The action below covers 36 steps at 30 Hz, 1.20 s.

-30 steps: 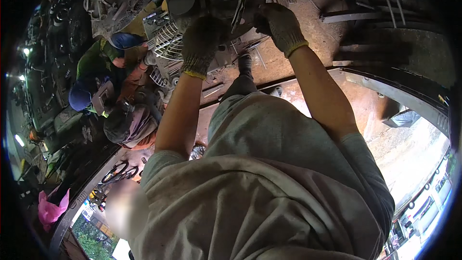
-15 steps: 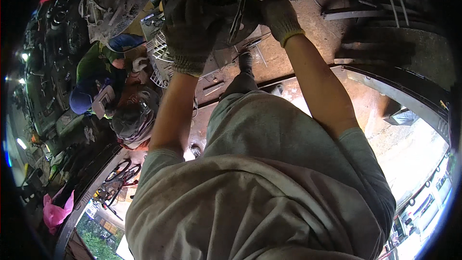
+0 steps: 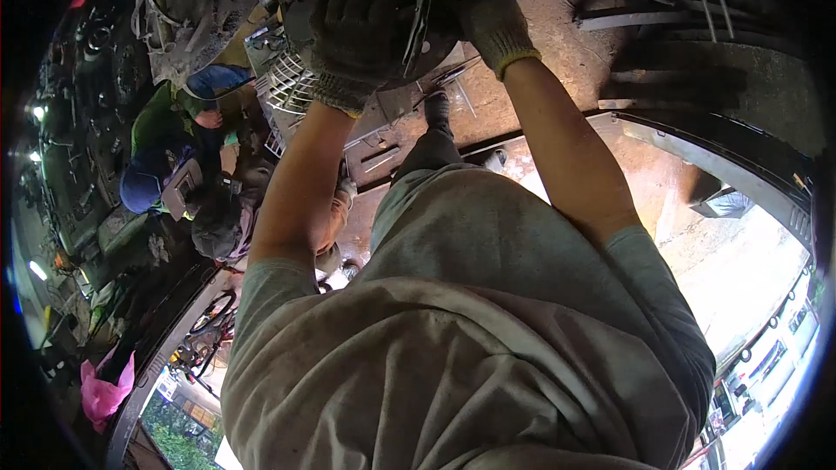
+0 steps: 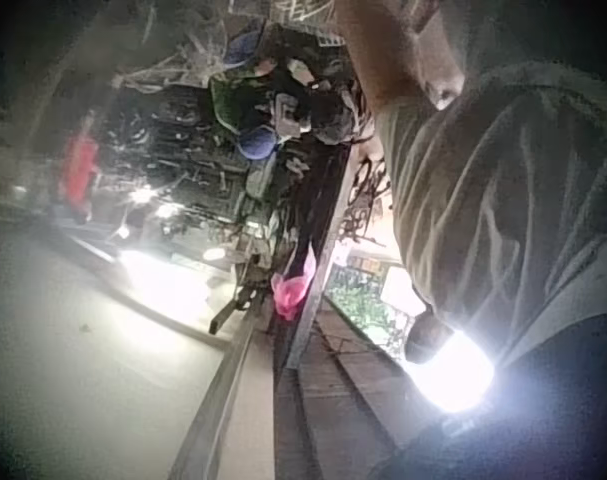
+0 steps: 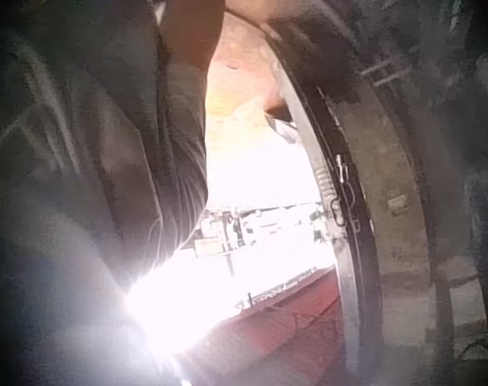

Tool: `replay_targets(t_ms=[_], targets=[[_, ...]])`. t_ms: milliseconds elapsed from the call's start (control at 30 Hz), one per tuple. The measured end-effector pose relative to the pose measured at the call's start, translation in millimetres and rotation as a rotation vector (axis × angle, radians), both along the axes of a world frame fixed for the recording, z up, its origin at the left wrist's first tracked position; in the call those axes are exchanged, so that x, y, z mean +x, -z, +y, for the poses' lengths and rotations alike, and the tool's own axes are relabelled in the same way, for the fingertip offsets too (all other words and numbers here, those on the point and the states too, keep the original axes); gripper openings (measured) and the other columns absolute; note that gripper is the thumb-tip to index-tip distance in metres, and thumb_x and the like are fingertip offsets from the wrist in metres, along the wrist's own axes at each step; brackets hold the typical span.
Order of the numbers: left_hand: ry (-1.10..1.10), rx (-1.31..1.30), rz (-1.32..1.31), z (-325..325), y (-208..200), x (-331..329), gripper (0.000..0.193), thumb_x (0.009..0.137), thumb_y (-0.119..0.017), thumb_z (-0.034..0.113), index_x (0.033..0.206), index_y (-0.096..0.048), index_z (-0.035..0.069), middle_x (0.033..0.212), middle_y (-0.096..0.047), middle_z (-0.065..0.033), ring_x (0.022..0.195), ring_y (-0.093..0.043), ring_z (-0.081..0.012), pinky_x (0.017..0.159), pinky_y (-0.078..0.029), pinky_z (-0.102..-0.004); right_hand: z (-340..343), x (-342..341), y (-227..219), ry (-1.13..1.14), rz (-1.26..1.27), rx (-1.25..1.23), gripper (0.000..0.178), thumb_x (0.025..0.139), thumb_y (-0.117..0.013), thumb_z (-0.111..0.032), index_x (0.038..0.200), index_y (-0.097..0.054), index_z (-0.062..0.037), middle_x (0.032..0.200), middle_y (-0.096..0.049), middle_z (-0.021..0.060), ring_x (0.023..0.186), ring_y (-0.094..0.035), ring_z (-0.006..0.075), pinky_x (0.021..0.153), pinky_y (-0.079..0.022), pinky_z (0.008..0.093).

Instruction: The person holds a wire component against a rounded metal frame and uses a welding tool to fuse the pieces together, while other people work on a machine in the background.

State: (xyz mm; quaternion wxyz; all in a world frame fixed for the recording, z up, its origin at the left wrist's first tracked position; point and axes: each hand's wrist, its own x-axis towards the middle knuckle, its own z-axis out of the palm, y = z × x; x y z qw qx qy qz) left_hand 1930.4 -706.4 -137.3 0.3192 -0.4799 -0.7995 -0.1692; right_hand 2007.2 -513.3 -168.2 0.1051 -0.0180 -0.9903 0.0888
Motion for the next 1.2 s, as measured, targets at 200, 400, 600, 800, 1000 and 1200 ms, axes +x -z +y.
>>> replay_targets(t_ms=[200, 400, 600, 800, 1000, 1200], targets=[[-0.031, 0.01, -0.059, 3.1, 5.1, 3.1, 0.037, 0.078, -0.07, 0.042, 0.106, -0.067, 0.017, 0.116, -0.062, -0.0111, 0.119, -0.056, -0.0334, 0.095, -0.045, -0.0509, 2.7, -3.8, 3.5, 0.002, -0.057, 0.019, 0.021, 0.09, -0.054, -0.017, 0.094, -0.073, -0.0084, 0.096, -0.072, 0.0176, 0.089, -0.07, 0.0341, 0.076, -0.058, 0.0436], [-0.107, -0.038, -0.183, 3.5, -1.7, 11.6, 0.033, 0.078, -0.07, 0.035, 0.106, -0.067, 0.018, 0.123, -0.061, -0.014, 0.124, -0.053, -0.0354, 0.094, -0.045, -0.0501, 3.4, -8.0, -1.5, 0.236, 0.146, -0.72, 0.018, 0.091, -0.062, -0.019, 0.1, -0.069, -0.0046, 0.098, -0.071, 0.0153, 0.091, -0.07, 0.0301, 0.079, -0.057, 0.0409], [-0.167, -0.105, -0.155, 5.5, -7.0, 14.5, 0.031, 0.078, -0.071, 0.029, 0.105, -0.067, 0.015, 0.121, -0.063, -0.0146, 0.12, -0.056, -0.036, 0.09, -0.048, -0.0483, -12.5, -53.8, 48.5, 0.13, 0.994, -1.846, 0.043, 0.102, -0.05, -0.034, 0.13, -0.057, -0.0027, 0.121, -0.063, 0.0135, 0.109, -0.061, 0.0256, 0.094, -0.049, 0.0392], [-0.209, -0.101, -0.187, 12.2, -14.5, 18.7, 0.024, 0.079, -0.07, 0.017, 0.102, -0.067, 0.013, 0.119, -0.064, -0.0147, 0.11, -0.062, -0.0362, 0.083, -0.053, -0.0447, -7.6, -73.9, 87.3, -0.252, 0.679, -2.423, 0.047, 0.1, -0.052, -0.037, 0.133, -0.054, -0.0032, 0.123, -0.062, 0.0154, 0.108, -0.062, 0.0278, 0.094, -0.05, 0.0398], [-0.213, -0.035, -0.175, 12.6, 1.5, 13.9, 0.029, 0.075, -0.074, 0.021, 0.102, -0.065, 0.015, 0.113, -0.064, -0.0126, 0.099, -0.063, -0.0353, 0.077, -0.052, -0.0452, 12.3, -70.0, 109.2, -0.466, 0.303, -2.667, 0.053, 0.099, -0.054, -0.041, 0.136, -0.051, -0.0036, 0.126, -0.061, 0.0172, 0.108, -0.062, 0.03, 0.094, -0.051, 0.0404], [-0.217, -0.061, -0.24, 9.3, -0.5, 24.1, 0.031, 0.075, -0.074, 0.022, 0.103, -0.064, 0.013, 0.113, -0.063, -0.0151, 0.1, -0.062, -0.0368, 0.078, -0.049, -0.0494, 19.7, -74.5, 116.5, -0.546, 0.151, -2.73, 0.058, 0.097, -0.056, -0.044, 0.139, -0.048, -0.004, 0.128, -0.059, 0.0191, 0.107, -0.063, 0.0321, 0.094, -0.053, 0.0411]])
